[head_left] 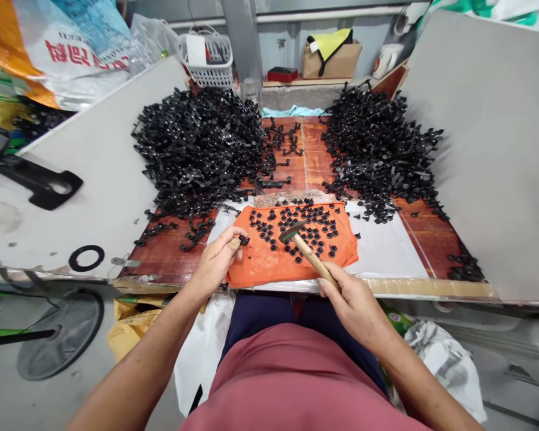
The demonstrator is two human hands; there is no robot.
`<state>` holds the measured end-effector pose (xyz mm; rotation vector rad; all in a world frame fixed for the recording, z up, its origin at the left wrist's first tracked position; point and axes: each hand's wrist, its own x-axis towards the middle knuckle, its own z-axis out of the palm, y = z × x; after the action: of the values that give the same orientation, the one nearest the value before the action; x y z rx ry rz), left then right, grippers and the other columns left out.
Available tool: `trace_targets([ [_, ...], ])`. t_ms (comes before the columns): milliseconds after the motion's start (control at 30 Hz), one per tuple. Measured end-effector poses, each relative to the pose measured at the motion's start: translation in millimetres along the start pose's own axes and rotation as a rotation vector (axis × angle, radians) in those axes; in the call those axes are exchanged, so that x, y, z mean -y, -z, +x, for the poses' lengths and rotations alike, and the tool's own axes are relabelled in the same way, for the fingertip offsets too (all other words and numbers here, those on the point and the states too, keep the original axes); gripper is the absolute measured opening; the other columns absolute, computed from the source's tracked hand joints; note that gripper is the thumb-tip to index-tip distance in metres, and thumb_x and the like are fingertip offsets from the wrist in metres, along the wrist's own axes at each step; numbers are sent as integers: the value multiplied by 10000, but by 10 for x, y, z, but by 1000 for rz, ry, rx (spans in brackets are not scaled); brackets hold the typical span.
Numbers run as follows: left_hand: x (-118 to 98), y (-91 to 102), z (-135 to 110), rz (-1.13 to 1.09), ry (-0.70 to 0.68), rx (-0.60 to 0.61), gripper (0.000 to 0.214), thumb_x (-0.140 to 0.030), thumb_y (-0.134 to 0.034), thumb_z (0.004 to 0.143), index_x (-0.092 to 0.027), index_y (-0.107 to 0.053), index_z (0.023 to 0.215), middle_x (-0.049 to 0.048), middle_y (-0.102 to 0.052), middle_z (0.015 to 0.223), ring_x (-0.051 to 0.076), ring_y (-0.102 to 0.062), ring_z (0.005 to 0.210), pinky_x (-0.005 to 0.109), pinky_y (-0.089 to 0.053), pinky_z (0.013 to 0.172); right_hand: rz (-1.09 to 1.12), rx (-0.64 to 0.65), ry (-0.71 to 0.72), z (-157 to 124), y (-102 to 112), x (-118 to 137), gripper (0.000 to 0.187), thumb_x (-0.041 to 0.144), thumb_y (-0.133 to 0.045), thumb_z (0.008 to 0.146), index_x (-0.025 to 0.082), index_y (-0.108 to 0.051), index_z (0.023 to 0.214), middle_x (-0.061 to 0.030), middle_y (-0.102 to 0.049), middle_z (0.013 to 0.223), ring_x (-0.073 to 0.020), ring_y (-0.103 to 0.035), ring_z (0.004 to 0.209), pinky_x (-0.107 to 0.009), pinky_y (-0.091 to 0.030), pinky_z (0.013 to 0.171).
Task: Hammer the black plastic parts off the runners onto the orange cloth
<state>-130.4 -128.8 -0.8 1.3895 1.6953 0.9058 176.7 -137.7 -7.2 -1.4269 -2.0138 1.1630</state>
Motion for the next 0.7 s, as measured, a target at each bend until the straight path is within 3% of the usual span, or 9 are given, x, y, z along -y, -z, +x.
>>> trace_targets([
  [133,-19,76,74,-246,52,138,394,-517,-548,931,-180,-627,1119,-34,-530,699,111,-412,579,230,-312,550,24,22,-3,-11,28,-16,320,347,-449,1017,244,-628,1261,18,-628,816,-173,-583,730,-275,-420,694],
  [300,-115,-73,-52,-185,1,174,401,-559,-461,996,-191,-593,910,-4,-578,763,125,-485,657,247,-402,640,191,30,2,142,-47,189,213,364,-483,1013,222,-632,1070,48,-514,730,-137,-494,632,-252,-383,609],
  [400,-235,-248,-222,-117,-67,234,372,-501,-395,1037,-205,-617,998,19,-646,854,161,-578,778,272,-457,731,270,27,87,281,-147,354,168,354,-542,986,220,-630,1035,50,-525,747,-132,-502,670,-245,-389,632],
  [500,-371,-376,-401,-52,-115,346,245,-392,-461,1020,-231,-621,1112,41,-703,1110,200,-635,1024,301,-484,917,278,47,114,365,-239,417,151,350,-610,943,212,-644,997,41,-572,791,-134,-524,716,-243,-405,665],
  [567,-431,-437,-485,-1,-138,354,195,-325,-500,1000,-241,-615,1133,43,-693,1213,202,-627,1125,307,-464,1002,270,55,82,385,-288,392,128,326,-628,920,211,-648,971,40,-586,790,-136,-534,723,-244,-414,676],
  [700,-454,-540,-528,132,-110,274,156,-279,-540,963,-238,-607,1097,31,-716,1075,195,-660,991,298,-484,889,315,26,32,413,-360,323,96,296,-611,899,207,-638,920,25,-621,797,-149,-560,736,-254,-445,697],
])
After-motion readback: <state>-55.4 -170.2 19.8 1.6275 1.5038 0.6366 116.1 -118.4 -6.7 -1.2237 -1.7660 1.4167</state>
